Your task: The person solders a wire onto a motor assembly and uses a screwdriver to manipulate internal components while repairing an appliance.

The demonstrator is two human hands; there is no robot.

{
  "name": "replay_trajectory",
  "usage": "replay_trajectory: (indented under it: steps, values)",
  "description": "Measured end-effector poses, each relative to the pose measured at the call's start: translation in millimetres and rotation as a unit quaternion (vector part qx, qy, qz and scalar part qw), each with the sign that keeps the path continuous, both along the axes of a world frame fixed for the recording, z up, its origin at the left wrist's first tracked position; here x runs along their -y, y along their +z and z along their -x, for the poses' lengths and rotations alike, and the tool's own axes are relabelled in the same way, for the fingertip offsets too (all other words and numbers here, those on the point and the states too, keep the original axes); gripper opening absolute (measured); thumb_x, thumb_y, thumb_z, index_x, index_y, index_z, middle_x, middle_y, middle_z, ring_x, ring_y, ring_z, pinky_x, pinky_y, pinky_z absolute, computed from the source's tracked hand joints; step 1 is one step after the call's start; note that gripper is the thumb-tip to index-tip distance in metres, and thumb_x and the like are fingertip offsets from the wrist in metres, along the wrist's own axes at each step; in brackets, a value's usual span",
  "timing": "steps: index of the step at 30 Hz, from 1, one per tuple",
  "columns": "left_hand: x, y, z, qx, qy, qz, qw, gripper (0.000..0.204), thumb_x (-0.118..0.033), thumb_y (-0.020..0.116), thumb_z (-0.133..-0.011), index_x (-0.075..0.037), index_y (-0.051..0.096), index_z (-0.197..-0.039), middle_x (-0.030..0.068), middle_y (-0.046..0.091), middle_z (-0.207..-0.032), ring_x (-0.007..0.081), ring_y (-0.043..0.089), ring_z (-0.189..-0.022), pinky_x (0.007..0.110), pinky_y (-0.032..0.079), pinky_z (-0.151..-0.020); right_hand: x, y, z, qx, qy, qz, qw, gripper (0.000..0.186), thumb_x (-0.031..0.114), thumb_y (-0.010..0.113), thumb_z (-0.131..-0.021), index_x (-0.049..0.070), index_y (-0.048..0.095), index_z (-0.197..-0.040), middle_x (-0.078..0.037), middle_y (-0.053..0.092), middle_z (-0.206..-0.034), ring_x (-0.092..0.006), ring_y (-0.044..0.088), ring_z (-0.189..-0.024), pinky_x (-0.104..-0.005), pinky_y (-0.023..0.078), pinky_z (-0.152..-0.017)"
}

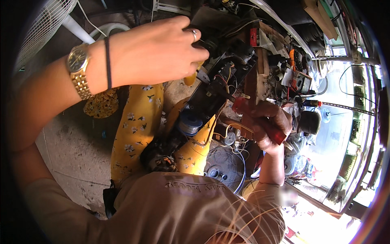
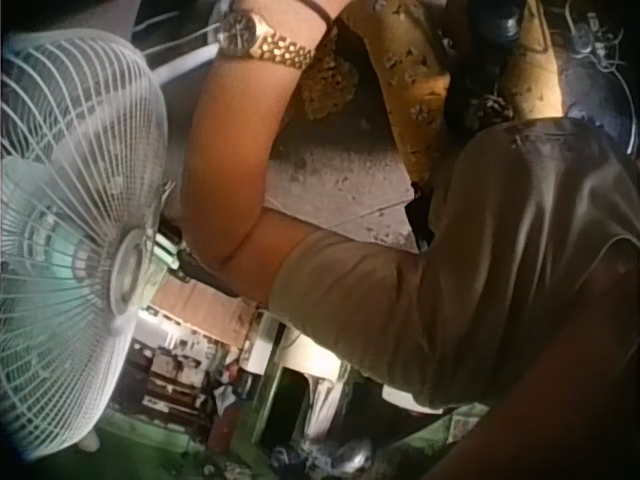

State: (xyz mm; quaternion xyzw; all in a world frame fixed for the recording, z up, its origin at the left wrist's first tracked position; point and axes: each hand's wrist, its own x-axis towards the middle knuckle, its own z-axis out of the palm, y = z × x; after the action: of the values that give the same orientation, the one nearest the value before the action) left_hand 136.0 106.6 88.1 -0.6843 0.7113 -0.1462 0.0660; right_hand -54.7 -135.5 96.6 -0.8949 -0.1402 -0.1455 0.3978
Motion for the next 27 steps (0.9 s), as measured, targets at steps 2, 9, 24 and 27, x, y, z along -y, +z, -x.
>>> replay_trajectory:
  steps: [2,9,24,27]
  values:
    - [5,5,-1,0.009,-0.013,-0.009,1.0,0.011,-0.02,0.059,-0.078,-0.017,0.068,-0.074,-0.0045,0.057,-0.097,0.0172,0.053,-0.102,0.031,0.041,-0.087,1,-1,0,0.0,-0.003,-0.003,1.0,0.016,0.017,0.065,-0.078,0.003,0.062,-0.083,-0.008,0.065,-0.071,-0.0191,0.063,-0.058,-0.0285,0.05,-0.053]
    - [-5,12,6,0.018,-0.002,-0.002,1.0,0.009,-0.024,0.066,-0.074,-0.015,0.067,-0.078,-0.0033,0.057,-0.102,0.017,0.053,-0.102,0.032,0.041,-0.086,1,-4,6,0.008,-0.001,-0.054,0.999,0.012,0.013,0.065,-0.075,0.002,0.063,-0.08,-0.009,0.064,-0.072,-0.0223,0.064,-0.062,-0.0317,0.051,-0.056]
    - [-29,-4,-2,-0.068,0.02,0.044,0.997,0.025,-0.02,0.074,-0.066,-0.009,0.064,-0.087,0.0015,0.056,-0.109,0.0211,0.051,-0.101,0.035,0.041,-0.088,-33,-19,19,0.08,-0.021,0.028,0.996,0.022,-0.01,0.065,-0.063,0.004,0.069,-0.08,-0.014,0.066,-0.079,-0.0236,0.067,-0.069,-0.0318,0.056,-0.064]
    - [-20,38,-4,-0.009,0.024,0.061,0.998,0.024,-0.017,0.072,-0.064,-0.009,0.064,-0.086,0.0013,0.057,-0.107,0.0214,0.051,-0.101,0.035,0.041,-0.088,-33,-19,15,0.072,-0.019,0.034,0.997,0.02,-0.007,0.065,-0.064,0.002,0.069,-0.081,-0.014,0.065,-0.079,-0.0231,0.066,-0.068,-0.0312,0.055,-0.062]
